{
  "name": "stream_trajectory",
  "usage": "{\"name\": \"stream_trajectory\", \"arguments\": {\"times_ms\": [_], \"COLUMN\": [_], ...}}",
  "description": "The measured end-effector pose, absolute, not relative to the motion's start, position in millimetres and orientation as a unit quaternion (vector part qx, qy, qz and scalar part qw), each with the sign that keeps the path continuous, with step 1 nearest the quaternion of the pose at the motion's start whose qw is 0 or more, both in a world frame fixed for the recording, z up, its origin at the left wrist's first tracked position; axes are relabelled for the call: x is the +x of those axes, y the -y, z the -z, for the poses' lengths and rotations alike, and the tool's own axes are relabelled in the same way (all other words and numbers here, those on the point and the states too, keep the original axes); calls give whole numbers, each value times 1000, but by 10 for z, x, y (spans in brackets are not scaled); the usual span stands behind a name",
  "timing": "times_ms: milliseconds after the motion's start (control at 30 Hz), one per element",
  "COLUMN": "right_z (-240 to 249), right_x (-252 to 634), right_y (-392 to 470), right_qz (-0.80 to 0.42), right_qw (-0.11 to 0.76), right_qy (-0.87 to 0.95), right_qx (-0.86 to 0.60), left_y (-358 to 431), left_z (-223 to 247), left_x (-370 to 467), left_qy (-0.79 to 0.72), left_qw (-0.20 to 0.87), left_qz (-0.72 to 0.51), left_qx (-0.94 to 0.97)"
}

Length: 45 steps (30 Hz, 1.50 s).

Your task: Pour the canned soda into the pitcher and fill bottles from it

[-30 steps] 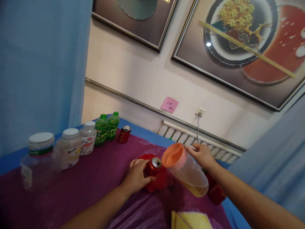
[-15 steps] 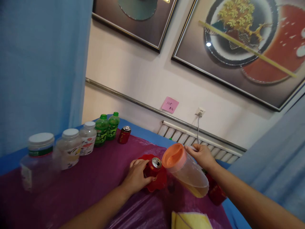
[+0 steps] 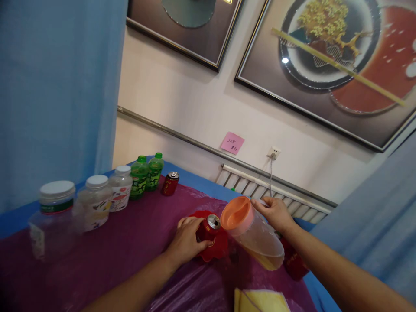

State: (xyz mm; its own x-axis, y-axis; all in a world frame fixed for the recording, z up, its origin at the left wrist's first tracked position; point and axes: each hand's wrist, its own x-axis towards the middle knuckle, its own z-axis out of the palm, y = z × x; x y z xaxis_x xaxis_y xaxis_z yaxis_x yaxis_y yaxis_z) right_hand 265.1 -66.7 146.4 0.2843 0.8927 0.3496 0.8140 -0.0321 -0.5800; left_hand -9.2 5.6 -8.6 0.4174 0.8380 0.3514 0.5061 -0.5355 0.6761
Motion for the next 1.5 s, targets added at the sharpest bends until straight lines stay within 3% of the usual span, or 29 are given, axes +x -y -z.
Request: {"name": "stream_trajectory", "arguments": {"times_ms": [1500], "right_z": [-1435], "right_x": [2615], "right_y": [680], "right_qz": [-52], "right_qw": [367], "right_qy": [595], "right_qx": [-713], "left_y": [-39], "left_z": [63], "left_x": [-97], "left_qy": [-421], "left_qw": [246], "left_qz": [-336], "left_qx": [806]}}
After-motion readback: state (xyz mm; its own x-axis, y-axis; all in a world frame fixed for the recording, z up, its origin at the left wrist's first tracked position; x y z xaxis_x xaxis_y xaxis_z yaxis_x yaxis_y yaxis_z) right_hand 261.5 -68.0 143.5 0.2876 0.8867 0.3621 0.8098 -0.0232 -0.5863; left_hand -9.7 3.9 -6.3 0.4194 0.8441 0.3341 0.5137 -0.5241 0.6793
